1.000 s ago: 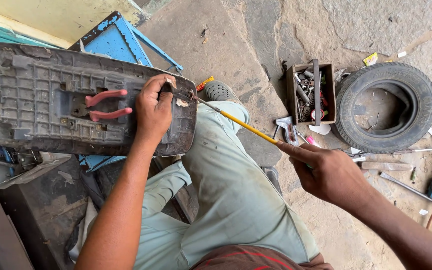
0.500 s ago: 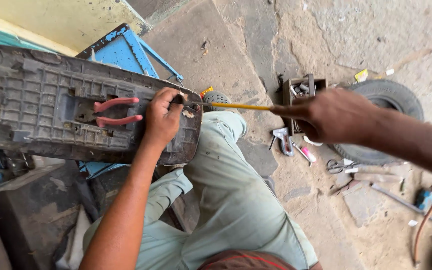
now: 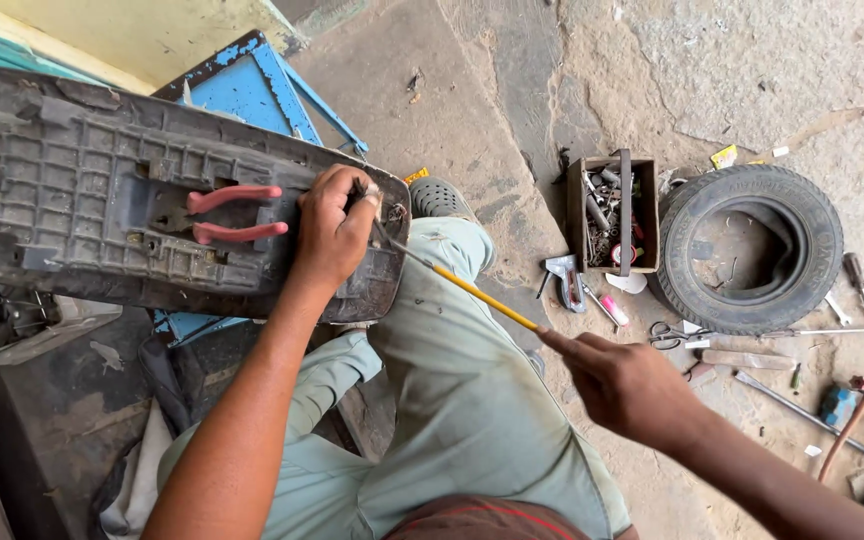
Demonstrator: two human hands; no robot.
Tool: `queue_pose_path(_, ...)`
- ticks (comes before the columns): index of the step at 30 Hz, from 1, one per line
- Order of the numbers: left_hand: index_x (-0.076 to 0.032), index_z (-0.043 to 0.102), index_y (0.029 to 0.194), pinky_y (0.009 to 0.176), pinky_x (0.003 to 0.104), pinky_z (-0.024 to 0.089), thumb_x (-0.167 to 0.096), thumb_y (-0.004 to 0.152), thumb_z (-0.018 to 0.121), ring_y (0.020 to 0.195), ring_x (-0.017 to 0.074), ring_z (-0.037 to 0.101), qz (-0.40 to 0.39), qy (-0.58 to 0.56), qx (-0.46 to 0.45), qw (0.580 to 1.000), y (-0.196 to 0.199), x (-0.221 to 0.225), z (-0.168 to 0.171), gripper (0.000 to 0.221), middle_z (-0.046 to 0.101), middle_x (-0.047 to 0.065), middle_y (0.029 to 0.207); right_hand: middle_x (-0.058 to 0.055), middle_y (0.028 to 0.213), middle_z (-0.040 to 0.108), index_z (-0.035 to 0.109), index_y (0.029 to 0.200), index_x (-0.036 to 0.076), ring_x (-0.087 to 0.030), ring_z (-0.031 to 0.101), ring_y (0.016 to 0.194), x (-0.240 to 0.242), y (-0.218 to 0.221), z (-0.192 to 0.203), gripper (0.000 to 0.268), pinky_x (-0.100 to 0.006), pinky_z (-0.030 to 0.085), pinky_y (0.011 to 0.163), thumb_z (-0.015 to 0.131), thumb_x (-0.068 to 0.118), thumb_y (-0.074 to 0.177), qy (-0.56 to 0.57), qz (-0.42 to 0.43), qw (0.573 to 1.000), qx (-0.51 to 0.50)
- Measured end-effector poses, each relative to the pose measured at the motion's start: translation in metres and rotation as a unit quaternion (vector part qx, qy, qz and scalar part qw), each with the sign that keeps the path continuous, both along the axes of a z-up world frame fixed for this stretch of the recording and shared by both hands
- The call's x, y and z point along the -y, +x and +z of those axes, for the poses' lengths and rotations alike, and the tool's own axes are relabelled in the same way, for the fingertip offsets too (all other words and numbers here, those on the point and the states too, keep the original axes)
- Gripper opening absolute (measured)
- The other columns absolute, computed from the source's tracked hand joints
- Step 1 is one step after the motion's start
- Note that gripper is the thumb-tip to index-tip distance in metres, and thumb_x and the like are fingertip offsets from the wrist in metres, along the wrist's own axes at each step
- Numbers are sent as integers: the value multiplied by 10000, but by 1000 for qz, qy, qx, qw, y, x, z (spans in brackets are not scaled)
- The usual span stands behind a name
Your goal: The recorder is seen repairing the underside of a bicycle seat using tools like a screwdriver and pliers.
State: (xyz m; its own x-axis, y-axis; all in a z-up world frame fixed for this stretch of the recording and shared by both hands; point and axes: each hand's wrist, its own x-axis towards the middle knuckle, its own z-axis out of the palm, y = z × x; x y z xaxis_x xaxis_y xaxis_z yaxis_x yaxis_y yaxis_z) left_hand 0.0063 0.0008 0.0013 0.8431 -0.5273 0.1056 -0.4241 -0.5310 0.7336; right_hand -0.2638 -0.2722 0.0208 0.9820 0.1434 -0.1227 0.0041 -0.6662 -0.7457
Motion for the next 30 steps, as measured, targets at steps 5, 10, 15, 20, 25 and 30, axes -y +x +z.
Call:
queue_pose_path(5, -70, 640, 941, 956, 437, 418, -96, 889, 590, 1051, 298, 624, 9, 49, 23, 998, -6, -2, 3, 77, 684, 74, 1006, -59, 710, 699, 666, 1329, 159, -205, 629, 436, 27, 0, 8, 455, -377, 515, 411, 631, 131, 876, -4, -47, 999, 3)
queue_pose_path(10, -176, 805, 894, 920, 424, 359, -35, 791, 606, 1037, 268, 583, -46, 117, 104, 987, -7, 3, 2, 265, 663, 36, 972, -18, 907, 778, 677, 1412, 273, -214, 609, 423, 32, 19, 22, 501, -383, 508, 417, 627, 166, 925, -100, -23, 991, -85)
queue_pose_path(15, -150, 763, 788, 924, 417, 364, -31, 790, 625, 1030, 251, 590, -41, 118, 91, 988, -7, 0, -1, 183, 666, 9, 955, -81, 868, 771, 688, 1310, 216, -235, 639, 449, 38, 26, 16, 447, -395, 533, 413, 636, 141, 872, -67, -4, 998, -13)
queue_pose_path(20, -149, 753, 820, 943, 406, 375, -26, 793, 614, 1049, 238, 593, -36, 111, 74, 990, -6, 3, 3, 189, 669, -5, 983, -75, 830, 734, 639, 1377, 226, -208, 629, 427, 55, 52, 23, 498, -381, 540, 400, 621, 142, 886, -85, 62, 994, -9)
queue_pose_path(25, -170, 797, 852, 921, 417, 353, -38, 793, 665, 1042, 251, 566, -56, 137, 92, 985, -6, 5, 3, 196, 647, 6, 973, -90, 808, 652, 531, 1487, 130, -187, 565, 444, 56, 59, 30, 611, -376, 533, 402, 580, 106, 879, -216, 165, 962, 9)
queue_pose_path(30, -173, 791, 812, 926, 413, 346, -37, 794, 675, 1047, 245, 569, -54, 144, 97, 983, -6, 4, 4, 180, 649, 1, 975, -74, 821, 690, 572, 1459, 160, -149, 554, 400, 65, 83, 31, 536, -328, 512, 364, 562, 100, 927, -145, 172, 974, -28)
